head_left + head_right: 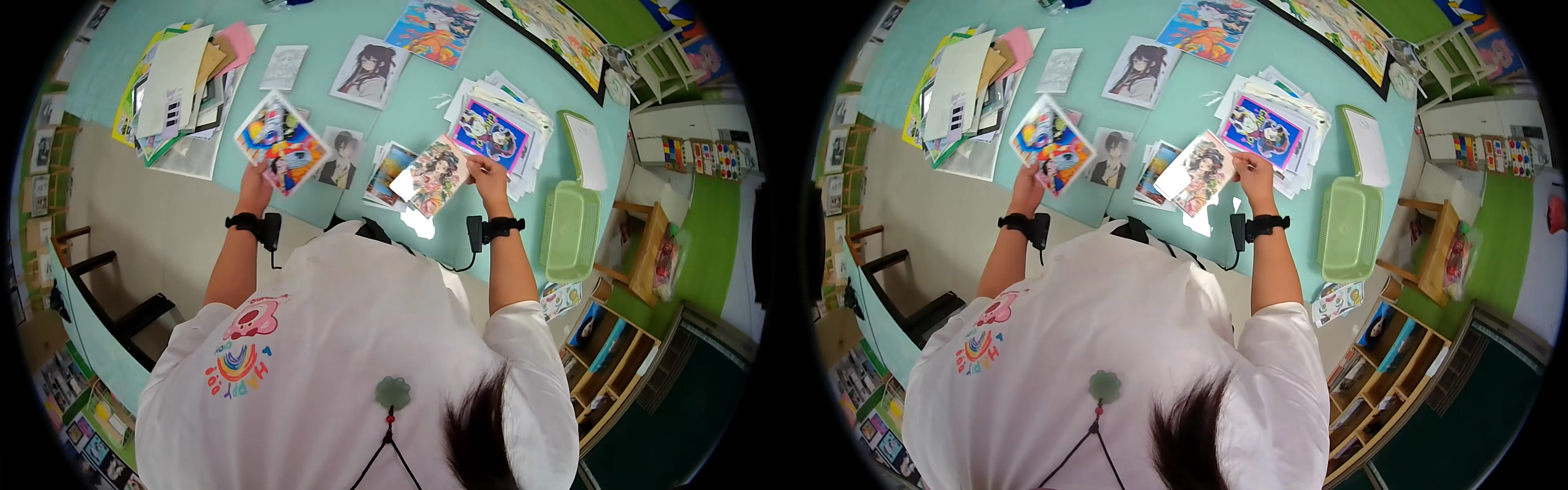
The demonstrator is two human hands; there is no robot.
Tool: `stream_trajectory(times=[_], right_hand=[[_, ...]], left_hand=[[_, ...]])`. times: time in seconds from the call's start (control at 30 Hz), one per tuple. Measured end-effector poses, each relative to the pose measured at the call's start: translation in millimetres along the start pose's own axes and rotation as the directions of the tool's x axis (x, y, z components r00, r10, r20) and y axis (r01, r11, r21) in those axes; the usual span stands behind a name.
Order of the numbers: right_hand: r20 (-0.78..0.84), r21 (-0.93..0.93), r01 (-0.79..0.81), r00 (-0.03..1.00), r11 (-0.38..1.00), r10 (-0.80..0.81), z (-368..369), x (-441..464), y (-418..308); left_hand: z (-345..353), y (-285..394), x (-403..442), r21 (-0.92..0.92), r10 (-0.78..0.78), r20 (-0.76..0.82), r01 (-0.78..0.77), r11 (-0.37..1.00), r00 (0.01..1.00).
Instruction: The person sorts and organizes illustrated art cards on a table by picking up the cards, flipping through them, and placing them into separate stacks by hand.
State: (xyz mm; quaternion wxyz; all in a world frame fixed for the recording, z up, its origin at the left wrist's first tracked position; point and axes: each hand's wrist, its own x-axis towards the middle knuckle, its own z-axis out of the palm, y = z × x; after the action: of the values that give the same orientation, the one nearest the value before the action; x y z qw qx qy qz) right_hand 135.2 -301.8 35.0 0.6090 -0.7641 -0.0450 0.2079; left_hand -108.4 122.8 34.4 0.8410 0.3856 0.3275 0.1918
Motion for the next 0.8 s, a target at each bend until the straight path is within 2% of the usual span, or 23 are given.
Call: stream_trajectory(times=[0.17, 0.23, 0.43, 0.5, 0.6, 0.7, 0.8], right_hand=[[0.229, -0.114, 0.079, 0.972, 0.99, -0.051, 96, 33, -25], [0.249, -0.146, 0.062, 0.968, 0.987, -0.023, 138, 46, -24], [0.273, -0.248, -0.015, 0.958, 0.969, 0.084, 226, 62, -13], [0.27, -0.167, -0.049, 0.958, 0.985, 0.093, 240, 63, -17], [0.238, -0.065, -0.088, 0.966, 0.994, 0.101, 260, 82, -43], [0.281, 0.026, 0.027, 0.959, 0.999, -0.033, 285, 115, -70], [0.262, -0.048, 0.069, 0.964, 0.997, -0.054, 317, 160, -98]], left_hand=[[-102, 22, -10, -0.146, -0.053, -0.129, 0.034, 0.989, 0.99], [-128, 23, -18, -0.176, -0.038, -0.229, -0.003, 0.984, 0.973], [-169, 41, -25, -0.174, -0.037, -0.282, -0.013, 0.985, 0.959], [-178, 59, -21, -0.14, -0.032, -0.248, -0.003, 0.99, 0.968], [-170, 81, -16, -0.144, -0.031, -0.327, -0.018, 0.989, 0.945], [-194, 86, -3, -0.134, -0.068, -0.34, 0.023, 0.991, 0.938], [-190, 91, 6, -0.126, -0.07, -0.292, 0.034, 0.991, 0.954]])
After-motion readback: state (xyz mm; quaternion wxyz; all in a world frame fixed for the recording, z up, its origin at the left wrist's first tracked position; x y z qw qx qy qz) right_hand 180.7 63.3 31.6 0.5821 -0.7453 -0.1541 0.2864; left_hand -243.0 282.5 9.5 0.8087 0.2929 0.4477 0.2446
